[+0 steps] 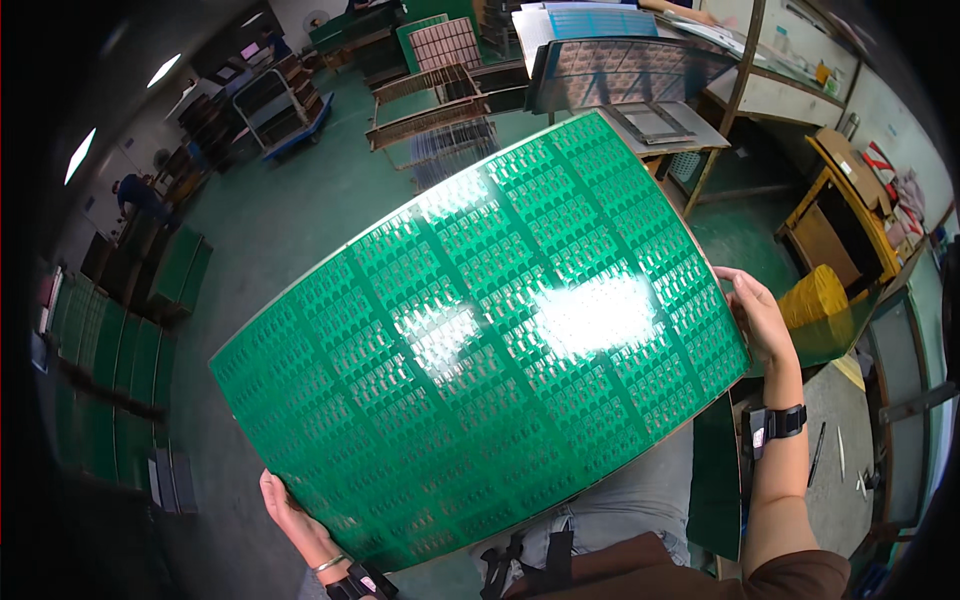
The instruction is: Picking up green circuit board panels, inspecting them, and placing them into a vertical rack on a fabrication floor.
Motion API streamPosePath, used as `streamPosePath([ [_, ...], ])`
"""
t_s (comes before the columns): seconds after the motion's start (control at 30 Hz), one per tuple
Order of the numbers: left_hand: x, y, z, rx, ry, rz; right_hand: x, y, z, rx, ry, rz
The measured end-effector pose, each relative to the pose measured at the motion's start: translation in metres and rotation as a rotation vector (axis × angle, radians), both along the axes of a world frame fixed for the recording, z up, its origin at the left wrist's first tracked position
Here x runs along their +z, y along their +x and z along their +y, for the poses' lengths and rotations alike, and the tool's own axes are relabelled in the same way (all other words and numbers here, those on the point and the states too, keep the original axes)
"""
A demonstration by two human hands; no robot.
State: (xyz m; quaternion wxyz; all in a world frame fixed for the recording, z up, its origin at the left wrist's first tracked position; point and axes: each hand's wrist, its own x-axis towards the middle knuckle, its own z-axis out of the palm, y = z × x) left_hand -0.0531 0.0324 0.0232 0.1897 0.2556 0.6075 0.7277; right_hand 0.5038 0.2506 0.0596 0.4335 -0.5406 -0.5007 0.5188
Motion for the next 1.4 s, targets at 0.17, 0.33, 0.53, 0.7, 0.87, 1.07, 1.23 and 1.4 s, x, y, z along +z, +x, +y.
streamPosePath([
  [0.17, 0.012, 0.001, 0.001, -0.007, 0.056, -0.029, -0.005, 0.001, 0.007, 0.012, 0.116, -0.057],
  [0.33, 0.016, 0.003, 0.000, 0.041, 0.087, 0.109, -0.016, 0.009, 0.008, -0.004, 0.170, 0.032],
  [0.53, 0.030, 0.009, 0.008, 0.084, 0.362, -0.021, -0.019, 0.018, 0.022, -0.075, 0.271, 0.398],
  [0.7, -0.001, -0.061, 0.027, -0.904, 0.516, -0.342, -0.040, 0.026, 0.051, -0.421, 0.627, -0.115],
  [0.87, -0.007, -0.072, 0.013, -0.853, 0.433, -0.335, -0.018, -0.017, 0.045, -0.243, 0.425, 0.339],
  [1.07, -0.002, -0.036, 0.065, -0.813, 0.371, -0.355, 0.018, -0.051, 0.001, 0.023, 0.141, 0.948],
  [1.23, -0.031, 0.020, 0.033, -0.775, 0.321, -0.335, 0.000, -0.039, -0.012, 0.180, -0.157, 0.808],
  [1.4, -0.036, 0.047, 0.024, -0.734, 0.305, -0.315, -0.037, -0.060, 0.005, 0.074, -0.041, 0.870],
])
